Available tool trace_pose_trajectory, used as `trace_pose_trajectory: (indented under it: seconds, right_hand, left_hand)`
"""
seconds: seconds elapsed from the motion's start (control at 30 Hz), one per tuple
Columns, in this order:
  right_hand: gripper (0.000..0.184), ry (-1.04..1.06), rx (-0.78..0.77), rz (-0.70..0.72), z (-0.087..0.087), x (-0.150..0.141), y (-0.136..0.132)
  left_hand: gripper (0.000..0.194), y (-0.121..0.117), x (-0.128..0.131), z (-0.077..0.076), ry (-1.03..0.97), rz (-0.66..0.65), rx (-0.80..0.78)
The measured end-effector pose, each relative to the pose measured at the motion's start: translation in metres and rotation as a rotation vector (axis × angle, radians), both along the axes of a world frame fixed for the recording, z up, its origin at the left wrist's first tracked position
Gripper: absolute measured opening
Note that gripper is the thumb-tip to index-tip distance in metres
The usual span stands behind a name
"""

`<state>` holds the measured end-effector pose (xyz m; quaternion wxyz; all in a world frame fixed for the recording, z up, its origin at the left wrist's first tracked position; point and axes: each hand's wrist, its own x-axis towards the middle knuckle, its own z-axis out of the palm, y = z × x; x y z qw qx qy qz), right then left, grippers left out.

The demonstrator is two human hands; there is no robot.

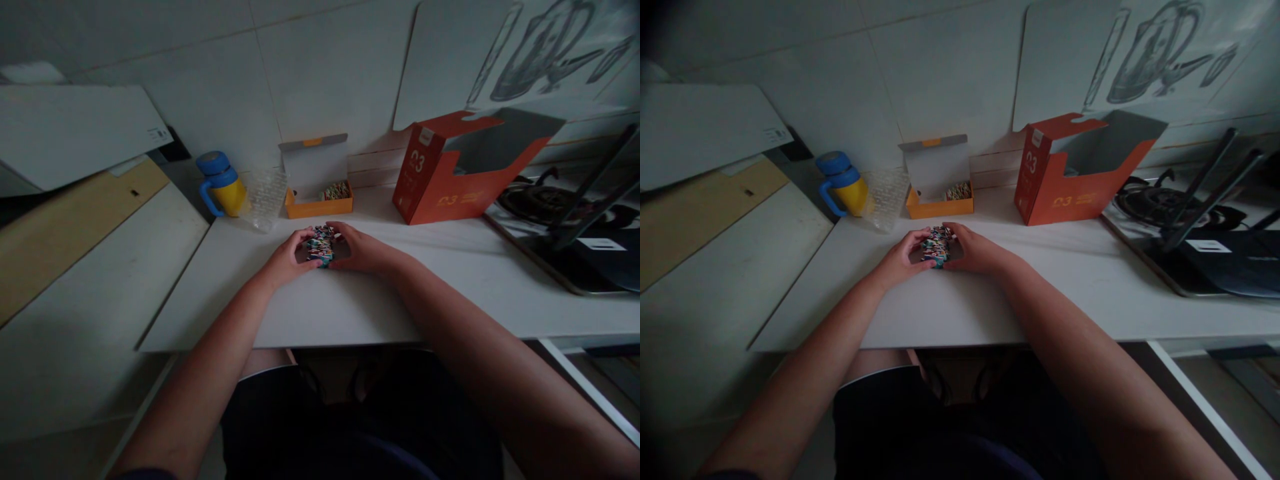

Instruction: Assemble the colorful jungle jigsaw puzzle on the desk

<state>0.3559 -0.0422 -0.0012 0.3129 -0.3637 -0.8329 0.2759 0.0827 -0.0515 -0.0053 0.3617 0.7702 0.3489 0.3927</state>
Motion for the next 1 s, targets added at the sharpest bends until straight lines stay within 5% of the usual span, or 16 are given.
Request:
trace_pose_trajectory:
  seconds: [0.5,0.83,1.0]
  right_hand:
    - [0.099,0.023,0.04,0.043,0.0009,-0.0003,0.0027]
    - [0.098,0.035,-0.027,0.084,0.0085,-0.0054,-0.0051]
    - [0.107,0.028,-0.036,0.09,0.0103,-0.0036,-0.0057]
  left_hand:
    - [0.073,0.001,-0.0018,-0.0006,0.061,0.029,0.065]
    - [0.114,-0.002,-0.0023,-0.0012,0.125,0.035,0.015]
    - [0.111,-0.0004,-0.0027,-0.0017,0.122,0.025,0.031]
